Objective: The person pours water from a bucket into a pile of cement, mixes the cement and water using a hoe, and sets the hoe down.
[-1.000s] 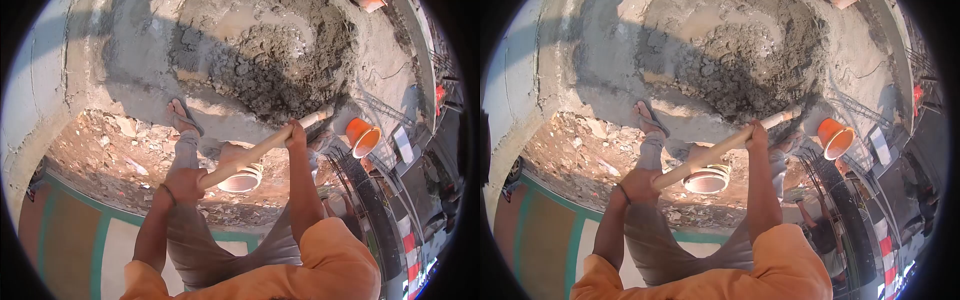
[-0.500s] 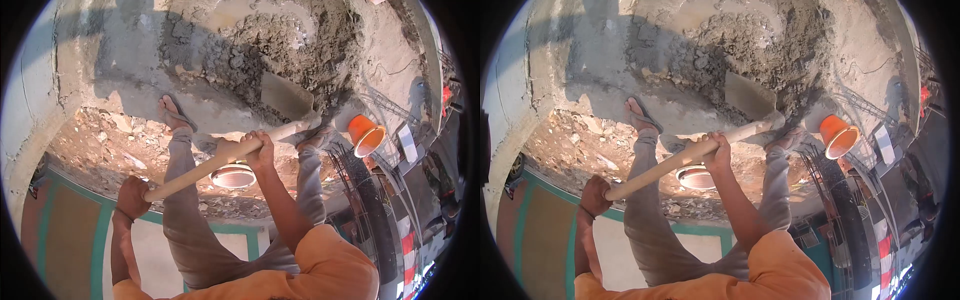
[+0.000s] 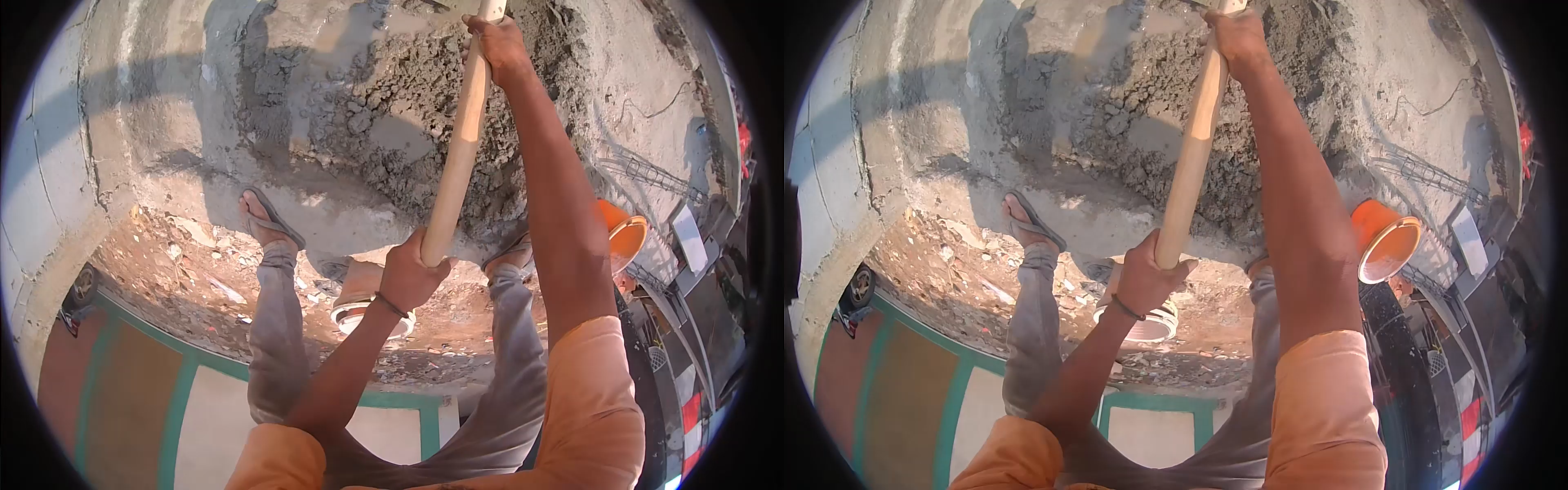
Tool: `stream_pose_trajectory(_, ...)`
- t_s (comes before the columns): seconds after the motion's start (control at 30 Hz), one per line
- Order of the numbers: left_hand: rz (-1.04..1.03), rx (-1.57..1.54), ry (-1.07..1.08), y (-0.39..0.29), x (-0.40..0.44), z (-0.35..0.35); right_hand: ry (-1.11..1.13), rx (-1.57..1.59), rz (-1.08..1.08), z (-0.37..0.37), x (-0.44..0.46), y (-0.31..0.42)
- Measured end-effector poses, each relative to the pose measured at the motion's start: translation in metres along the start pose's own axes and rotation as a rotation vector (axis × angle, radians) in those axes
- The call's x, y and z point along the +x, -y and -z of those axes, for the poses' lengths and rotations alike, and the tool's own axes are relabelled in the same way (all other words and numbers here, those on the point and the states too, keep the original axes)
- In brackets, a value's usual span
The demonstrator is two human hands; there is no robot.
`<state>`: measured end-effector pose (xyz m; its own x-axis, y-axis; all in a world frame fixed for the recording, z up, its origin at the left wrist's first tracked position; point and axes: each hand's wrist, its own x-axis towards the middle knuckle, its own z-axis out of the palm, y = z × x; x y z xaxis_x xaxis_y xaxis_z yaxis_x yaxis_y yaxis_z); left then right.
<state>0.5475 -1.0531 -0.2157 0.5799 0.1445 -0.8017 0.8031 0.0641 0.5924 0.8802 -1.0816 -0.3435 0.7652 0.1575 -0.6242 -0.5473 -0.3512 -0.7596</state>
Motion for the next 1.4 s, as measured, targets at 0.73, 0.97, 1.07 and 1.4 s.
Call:
stream_pose_trajectory(0.73, 0.137, 0.573, 0.470, 0.011, -0.116, 0.160, -0.293, 0.549, -0.789, -0.023, -0.200, -0.192)
stream_pose_trajectory(0.97, -0.142, 1.193, 0.153, 0.167, -0.019, 0.373, -0.525, 0.892, -0.685, -0.176, -0.291, -0.189)
stream_pose_trajectory(1.07, -0.124, 1.168, -0.104, 0.167, -0.018, 0.394, -0.568, 0.950, -0.621, -0.199, -0.341, -0.156)
stream_pose_trajectory(1.4, 0.092, 0.913, 0.238, 0.030, -0.169, 0.224, -0.276, 0.861, -0.748, -0.091, -0.272, -0.201)
